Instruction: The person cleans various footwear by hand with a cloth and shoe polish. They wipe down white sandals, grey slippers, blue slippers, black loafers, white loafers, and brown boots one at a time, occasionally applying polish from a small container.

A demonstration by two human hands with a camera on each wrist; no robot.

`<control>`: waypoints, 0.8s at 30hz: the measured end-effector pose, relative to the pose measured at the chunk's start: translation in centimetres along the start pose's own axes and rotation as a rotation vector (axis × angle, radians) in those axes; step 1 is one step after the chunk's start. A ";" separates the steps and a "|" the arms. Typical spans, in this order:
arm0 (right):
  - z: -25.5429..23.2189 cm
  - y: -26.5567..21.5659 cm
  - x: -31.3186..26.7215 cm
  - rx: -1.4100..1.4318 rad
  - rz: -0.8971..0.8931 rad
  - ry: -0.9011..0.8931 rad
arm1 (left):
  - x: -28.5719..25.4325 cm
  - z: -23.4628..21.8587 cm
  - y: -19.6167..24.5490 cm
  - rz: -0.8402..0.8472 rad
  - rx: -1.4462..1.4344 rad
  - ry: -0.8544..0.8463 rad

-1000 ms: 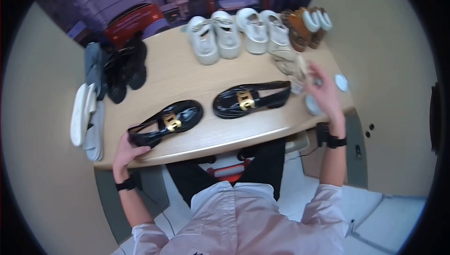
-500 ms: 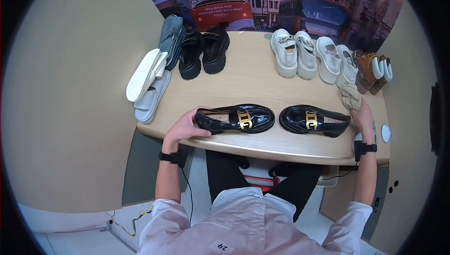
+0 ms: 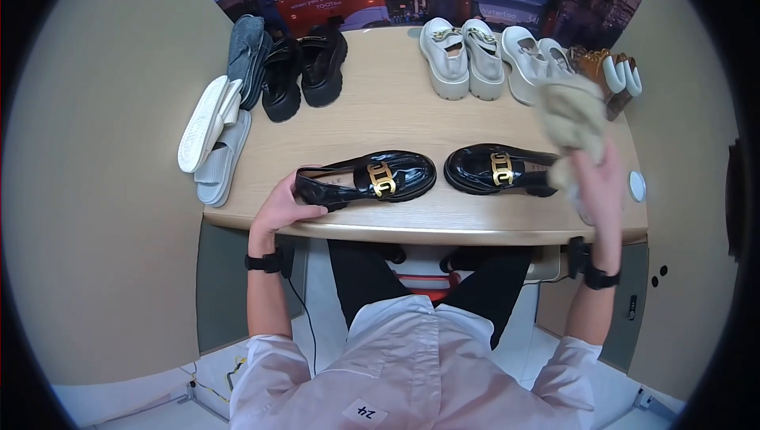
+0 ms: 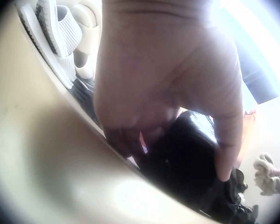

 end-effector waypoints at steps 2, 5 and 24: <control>5.9 -2.3 -1.9 -0.116 -0.169 -0.097 | -0.1 0.1 0.2 0.007 -0.001 -0.001; 13.7 -5.5 -4.5 -0.251 -0.450 -0.238 | -0.2 0.4 0.6 0.044 -0.013 -0.003; 16.6 -5.0 -3.5 -0.899 -0.732 -0.367 | -1.1 0.5 0.7 0.049 0.048 0.063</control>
Point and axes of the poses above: each hand's wrist, its own x-axis towards the middle knuckle, its own z-axis out of the palm, y = z × x, the point moved 2 cm from there along x, towards the middle knuckle, and after that the axes turned 7 degrees about y, right-handed, at the moved point
